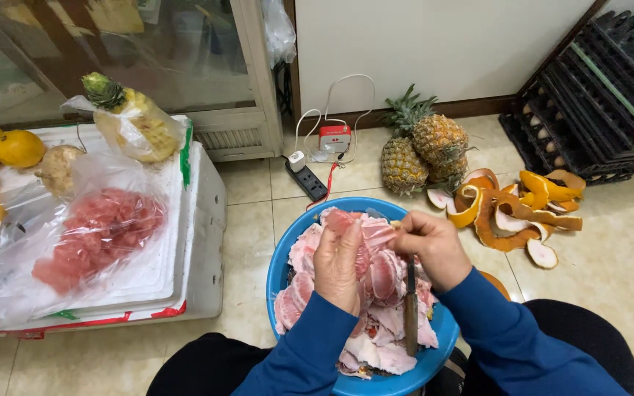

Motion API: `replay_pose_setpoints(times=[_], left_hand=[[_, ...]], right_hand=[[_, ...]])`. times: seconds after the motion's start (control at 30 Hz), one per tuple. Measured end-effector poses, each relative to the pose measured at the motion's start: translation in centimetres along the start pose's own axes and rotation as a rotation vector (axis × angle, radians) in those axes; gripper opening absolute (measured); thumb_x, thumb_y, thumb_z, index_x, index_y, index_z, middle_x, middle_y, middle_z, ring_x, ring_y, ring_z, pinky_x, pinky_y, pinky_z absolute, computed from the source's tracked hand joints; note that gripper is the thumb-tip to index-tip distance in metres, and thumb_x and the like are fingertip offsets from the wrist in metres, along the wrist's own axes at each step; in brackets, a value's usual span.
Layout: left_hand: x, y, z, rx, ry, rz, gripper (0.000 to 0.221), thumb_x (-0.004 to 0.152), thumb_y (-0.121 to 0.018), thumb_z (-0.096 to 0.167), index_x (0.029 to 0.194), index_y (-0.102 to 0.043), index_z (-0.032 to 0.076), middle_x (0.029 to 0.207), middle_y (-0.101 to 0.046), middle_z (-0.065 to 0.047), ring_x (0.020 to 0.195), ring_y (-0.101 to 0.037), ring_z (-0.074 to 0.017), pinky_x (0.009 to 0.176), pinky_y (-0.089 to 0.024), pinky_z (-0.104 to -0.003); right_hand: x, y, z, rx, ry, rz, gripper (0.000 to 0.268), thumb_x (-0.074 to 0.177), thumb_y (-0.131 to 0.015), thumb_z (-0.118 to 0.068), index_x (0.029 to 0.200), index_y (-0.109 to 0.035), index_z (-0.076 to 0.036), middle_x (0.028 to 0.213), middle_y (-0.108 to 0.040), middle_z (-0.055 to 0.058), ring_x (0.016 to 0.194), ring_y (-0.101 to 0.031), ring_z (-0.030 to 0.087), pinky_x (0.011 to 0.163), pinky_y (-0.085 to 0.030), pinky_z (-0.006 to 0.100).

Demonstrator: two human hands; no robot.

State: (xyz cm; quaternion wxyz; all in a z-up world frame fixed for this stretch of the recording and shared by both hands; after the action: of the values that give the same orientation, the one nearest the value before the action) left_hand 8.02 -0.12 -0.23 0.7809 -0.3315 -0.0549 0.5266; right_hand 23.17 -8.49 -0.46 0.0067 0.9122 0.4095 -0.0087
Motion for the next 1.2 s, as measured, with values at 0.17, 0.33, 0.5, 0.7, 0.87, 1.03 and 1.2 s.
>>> replay_pose_setpoints(times=[0.17, 0.33, 0.5, 0.7, 0.87, 1.03, 1.2], left_hand=[[0.3, 0.6, -1.7, -0.088, 0.093, -0.088, 0.029, 0.094, -0.073, 0.027, 0.114, -0.068, 0.007, 0.082, -0.069, -0.009, 0.053, -0.059, -0.0086, 0.036, -0.042, -0.016], [-0.1, 0.4, -0.8, -0.133, 0.165, -0.229, 0.038, 0.096, -0.071, 0.033, 0.121, -0.063, 0.005, 0.071, -0.064, -0.014, 0.05, -0.061, -0.0128, 0.032, -0.037, -0.016], [0.3, 1.0, 0.7, -0.155, 0.164, -0.217, 0.045, 0.099, -0.064, 0.038, 0.126, -0.06, 0.002, 0.077, -0.066, -0.019, 0.056, -0.065, -0.0173, 0.035, -0.041, -0.017], [1.5, 1.6, 1.2, -0.023, 0.225, -0.154, 0.055, 0.1, -0.046, 0.05, 0.119, -0.066, 0.003, 0.083, -0.072, -0.021, 0.062, -0.064, -0.0177, 0.044, -0.042, -0.021], [1.3, 2.3, -0.5, 0.05, 0.367, 0.002, 0.055, 0.097, -0.055, 0.031, 0.147, -0.058, 0.008, 0.129, -0.066, -0.021, 0.11, -0.06, -0.0251, 0.086, -0.044, -0.03], [0.8, 2.0, -0.5, 0.114, 0.349, -0.036, 0.059, 0.096, -0.057, 0.027, 0.151, -0.054, 0.004, 0.137, -0.062, -0.024, 0.106, -0.068, -0.0319, 0.08, -0.065, -0.048], [1.4, 3.2, -1.9, 0.213, 0.351, -0.077, 0.06, 0.091, -0.062, 0.018, 0.151, -0.056, 0.011, 0.127, -0.07, -0.013, 0.1, -0.069, -0.0228, 0.075, -0.066, -0.043]], right_hand=[[1.4, 0.9, -1.4, -0.13, 0.024, 0.067, 0.008, 0.063, -0.075, 0.008, 0.065, -0.069, 0.005, 0.047, -0.059, 0.016, 0.042, -0.055, 0.018, 0.04, -0.04, 0.025], [2.7, 1.9, -3.3, -0.172, 0.067, 0.13, 0.01, 0.074, -0.067, 0.008, 0.067, -0.06, 0.007, 0.06, -0.065, 0.018, 0.056, -0.054, 0.014, 0.049, -0.038, 0.022], [5.6, 2.5, 3.8, -0.918, -0.12, -0.056, 0.027, 0.076, -0.08, -0.033, 0.096, -0.069, -0.018, 0.078, -0.072, 0.009, 0.079, -0.067, 0.027, 0.075, -0.051, 0.039], [3.9, -0.4, 4.3, -1.383, -0.244, -0.324, 0.051, 0.09, -0.065, -0.053, 0.136, -0.057, -0.033, 0.117, -0.076, 0.002, 0.113, -0.072, 0.033, 0.101, -0.055, 0.052], [1.5, -1.6, -0.7, -0.745, 0.046, -0.129, 0.015, 0.08, -0.085, -0.031, 0.091, -0.082, -0.022, 0.088, -0.08, 0.003, 0.091, -0.077, 0.025, 0.081, -0.059, 0.037], [-0.4, -4.5, -3.0, -0.759, 0.26, -0.16, 0.036, 0.068, -0.095, -0.036, 0.089, -0.073, -0.018, 0.078, -0.072, 0.004, 0.079, -0.074, 0.025, 0.07, -0.058, 0.037], [0.7, -2.4, 0.5, -0.505, 0.03, -0.149, 0.025, 0.07, -0.092, -0.022, 0.09, -0.079, -0.015, 0.072, -0.075, 0.001, 0.069, -0.071, 0.017, 0.065, -0.058, 0.031]])
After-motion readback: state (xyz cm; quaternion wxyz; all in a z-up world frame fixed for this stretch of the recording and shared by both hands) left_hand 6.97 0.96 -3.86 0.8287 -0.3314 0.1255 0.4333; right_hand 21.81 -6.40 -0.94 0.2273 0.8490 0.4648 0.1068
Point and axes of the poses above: each hand's wrist, its own x-axis towards the middle knuckle, its own y-axis out of the back of the hand, z = x × y, the point moved 6 cm from there along x, towards the middle knuckle
